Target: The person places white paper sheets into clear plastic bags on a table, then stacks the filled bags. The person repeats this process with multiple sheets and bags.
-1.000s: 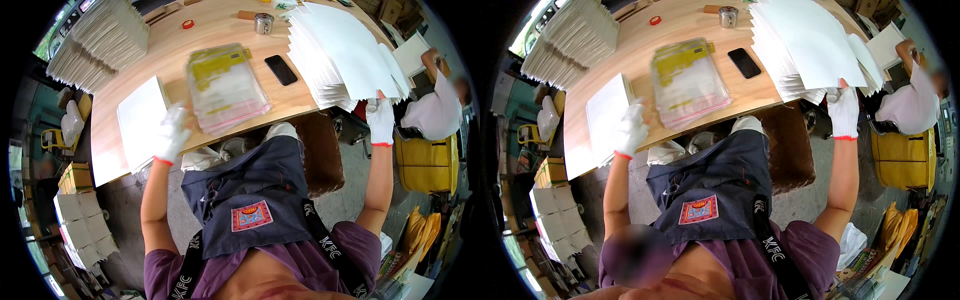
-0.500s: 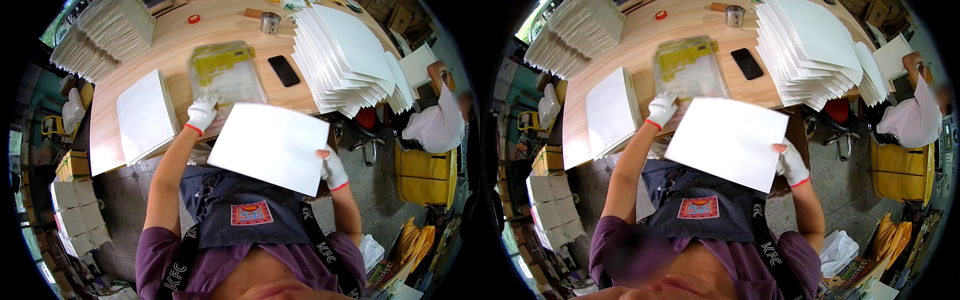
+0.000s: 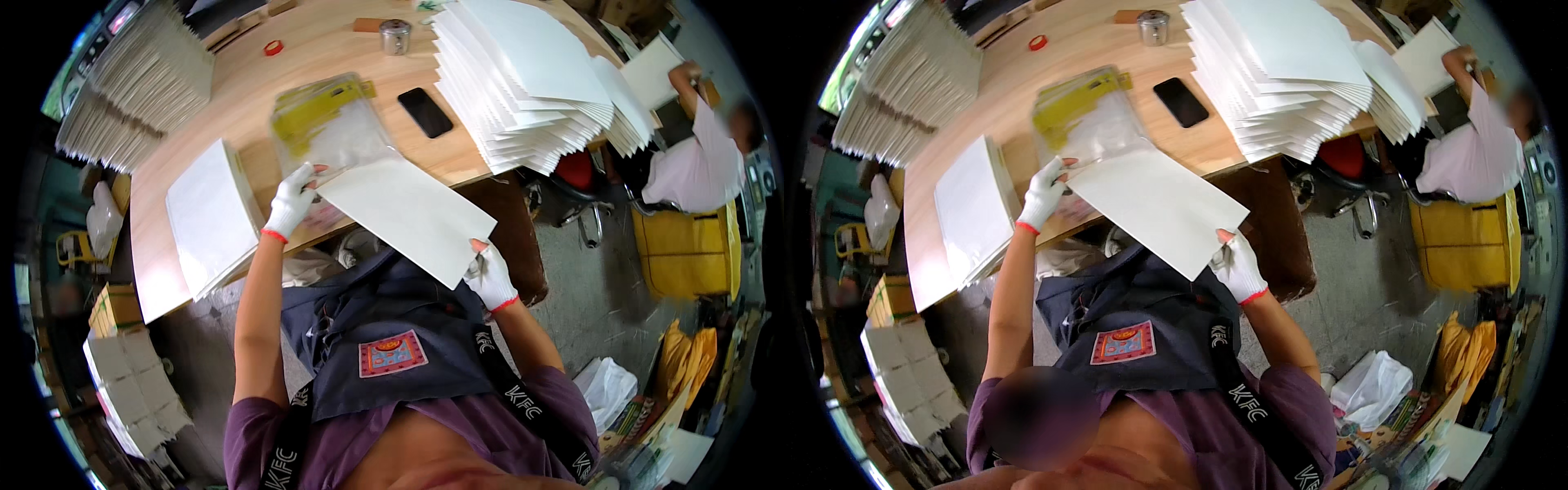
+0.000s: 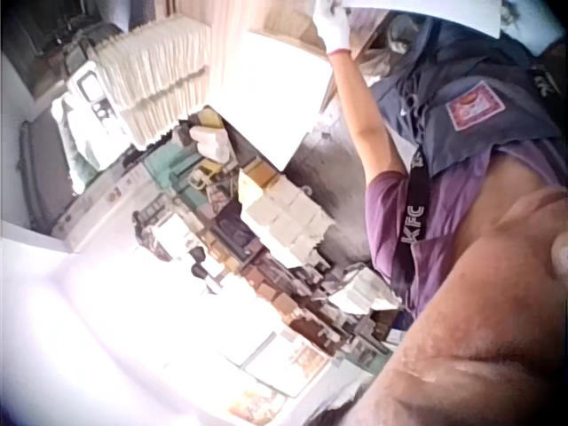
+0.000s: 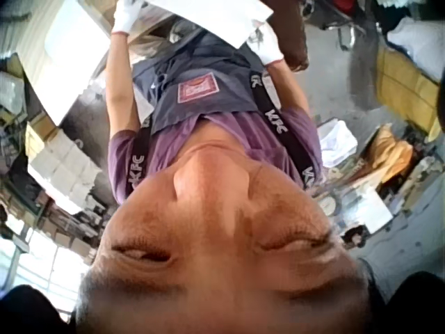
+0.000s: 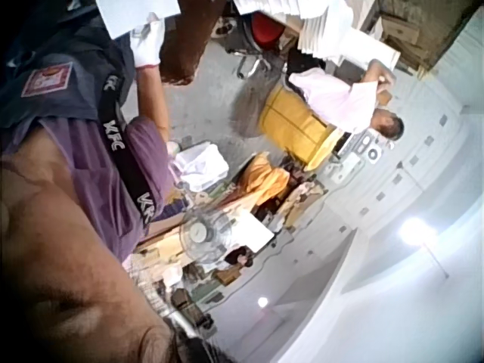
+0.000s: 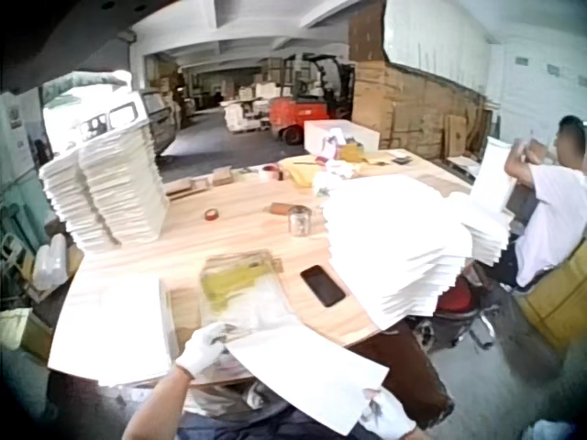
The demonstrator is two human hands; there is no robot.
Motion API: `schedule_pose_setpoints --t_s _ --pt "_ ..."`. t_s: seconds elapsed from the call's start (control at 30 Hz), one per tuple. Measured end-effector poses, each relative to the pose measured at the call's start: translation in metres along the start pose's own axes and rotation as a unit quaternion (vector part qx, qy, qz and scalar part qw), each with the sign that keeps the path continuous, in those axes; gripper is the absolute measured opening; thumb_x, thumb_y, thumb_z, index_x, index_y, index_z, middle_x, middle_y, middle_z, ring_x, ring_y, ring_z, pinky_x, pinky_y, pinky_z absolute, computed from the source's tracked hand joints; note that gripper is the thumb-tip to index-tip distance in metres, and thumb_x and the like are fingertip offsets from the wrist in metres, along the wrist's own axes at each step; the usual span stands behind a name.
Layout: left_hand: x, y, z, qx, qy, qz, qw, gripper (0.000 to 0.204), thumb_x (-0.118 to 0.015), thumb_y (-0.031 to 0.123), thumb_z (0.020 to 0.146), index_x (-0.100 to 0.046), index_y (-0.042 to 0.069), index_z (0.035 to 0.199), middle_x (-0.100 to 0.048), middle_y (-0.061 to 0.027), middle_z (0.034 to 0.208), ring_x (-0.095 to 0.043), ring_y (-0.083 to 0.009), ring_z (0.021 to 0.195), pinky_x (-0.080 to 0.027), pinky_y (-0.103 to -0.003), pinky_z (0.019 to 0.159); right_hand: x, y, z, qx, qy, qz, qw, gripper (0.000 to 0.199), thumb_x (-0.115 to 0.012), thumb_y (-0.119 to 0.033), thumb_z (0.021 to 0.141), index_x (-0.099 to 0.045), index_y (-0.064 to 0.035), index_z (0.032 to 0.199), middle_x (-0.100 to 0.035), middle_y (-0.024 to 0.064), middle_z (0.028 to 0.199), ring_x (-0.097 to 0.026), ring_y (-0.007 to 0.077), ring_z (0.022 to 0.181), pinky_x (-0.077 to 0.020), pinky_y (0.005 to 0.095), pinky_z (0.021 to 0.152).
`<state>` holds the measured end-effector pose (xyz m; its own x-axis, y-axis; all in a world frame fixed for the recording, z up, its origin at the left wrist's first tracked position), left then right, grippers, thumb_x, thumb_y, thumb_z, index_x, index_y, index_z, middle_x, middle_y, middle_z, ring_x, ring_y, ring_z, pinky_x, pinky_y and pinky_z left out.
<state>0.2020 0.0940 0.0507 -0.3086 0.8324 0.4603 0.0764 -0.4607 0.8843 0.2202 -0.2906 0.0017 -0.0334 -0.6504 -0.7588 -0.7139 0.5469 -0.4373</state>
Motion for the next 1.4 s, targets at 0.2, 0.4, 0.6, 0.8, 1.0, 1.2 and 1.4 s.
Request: schedule_pose_setpoints --t_s 0.2,0.4,0.6,0.8,1.0,1.2,1.4 --pt "0.004 0.023 -0.006 -0.116 0.013 0.183 0.976 0.037 -0.044 -0.008 0.079 -0.06 0.008 0.108 -0.052 -0.0116 0.077 -0.05 -0.0192 0.063 -0.045 -0.029 0.062 -0.017 0.002 -0.002 0.032 0.042 -0.039 0.998 0.019 -0.056 -0.014 0.086 -0.052 -0.0071 0.104 -0.06 0.0044 0.077 -0.056 0.0132 0.051 -0.0433 0.0237 0.042" --pt "-0.016 0.025 -0.033 -0.074 0.143 0.066 0.985 0.048 -0.049 -0.009 0.077 -0.05 0.01 0.122 -0.058 -0.0097 0.088 -0.055 -0.0205 0.068 -0.047 -0.032 0.063 -0.022 0.026 -0.001 0.067 0.01 -0.053 0.996 0.016 -0.054 -0.017 0.09 -0.051 -0.0075 0.103 -0.059 0.0067 0.073 -0.056 0.0164 0.052 -0.0425 0.0276 0.044" --pt "-0.093 0.014 -0.05 0.055 0.309 -0.537 0.783 0.07 -0.058 -0.002 0.085 -0.025 0.017 0.143 -0.052 -0.0092 0.122 -0.059 -0.0208 0.096 -0.053 -0.032 0.076 -0.045 0.029 -0.021 0.073 -0.035 -0.12 0.989 0.016 -0.054 -0.019 0.091 -0.052 -0.0052 0.1 -0.06 0.0042 0.075 -0.057 0.0134 0.058 -0.0446 0.026 0.047" --pt "-0.185 -0.038 -0.028 0.18 0.059 -0.608 0.771 0.046 -0.055 0.004 0.089 -0.04 0.009 0.132 -0.055 -0.0091 0.117 -0.059 -0.021 0.098 -0.052 -0.032 0.08 -0.038 0.035 -0.028 0.069 -0.048 -0.193 0.978 0.031 -0.054 -0.024 0.093 -0.046 -0.0019 0.113 -0.062 0.013 0.085 -0.062 0.0222 0.059 -0.0515 0.0332 0.048" --pt "-0.206 -0.072 -0.102 0.197 0.083 -0.503 0.837 0.034 -0.055 0.007 0.091 -0.048 0.005 0.124 -0.059 -0.0083 0.112 -0.059 -0.0201 0.097 -0.052 -0.03 0.08 -0.027 0.073 -0.001 -0.049 -0.011 -0.188 0.981 0.027 -0.049 -0.021 0.097 -0.049 -0.0013 0.116 -0.061 0.0129 0.101 -0.065 0.024 0.083 -0.0561 0.0334 0.063" --pt "-0.192 -0.082 -0.119 0.361 0.205 -0.461 0.784 0.024 -0.054 0.009 0.092 -0.057 0.001 0.114 -0.063 -0.0076 0.104 -0.06 -0.0166 0.093 -0.051 -0.027 0.079 -0.047 0.123 0.088 -0.083 -0.03 0.13 0.988 0.033 -0.047 -0.016 0.097 -0.043 0.0 0.125 -0.053 0.0144 0.115 -0.057 0.0341 0.104 -0.0497 0.0474 0.094" --pt "-0.17 -0.08 -0.136 0.312 0.012 -0.645 0.698 0.018 -0.051 0.021 0.094 -0.058 0.007 0.101 -0.063 -0.0044 0.09 -0.062 -0.0165 0.077 -0.053 -0.031 0.067 -0.06 0.129 0.08 -0.185 -0.167 -0.058 0.967 0.039 -0.036 -0.028 0.1 -0.044 -0.0019 0.128 -0.06 0.0185 0.109 -0.064 0.0289 0.088 -0.056 0.0391 0.078"
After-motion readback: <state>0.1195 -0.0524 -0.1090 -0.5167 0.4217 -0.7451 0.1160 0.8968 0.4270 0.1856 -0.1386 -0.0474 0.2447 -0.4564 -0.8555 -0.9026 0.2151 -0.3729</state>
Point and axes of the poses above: each hand's wrist, its own z-axis towards the middle knuckle, its own x-axis out of the back of the hand, y = z × x, the point moved 5 cm from there along z, towards the middle knuckle
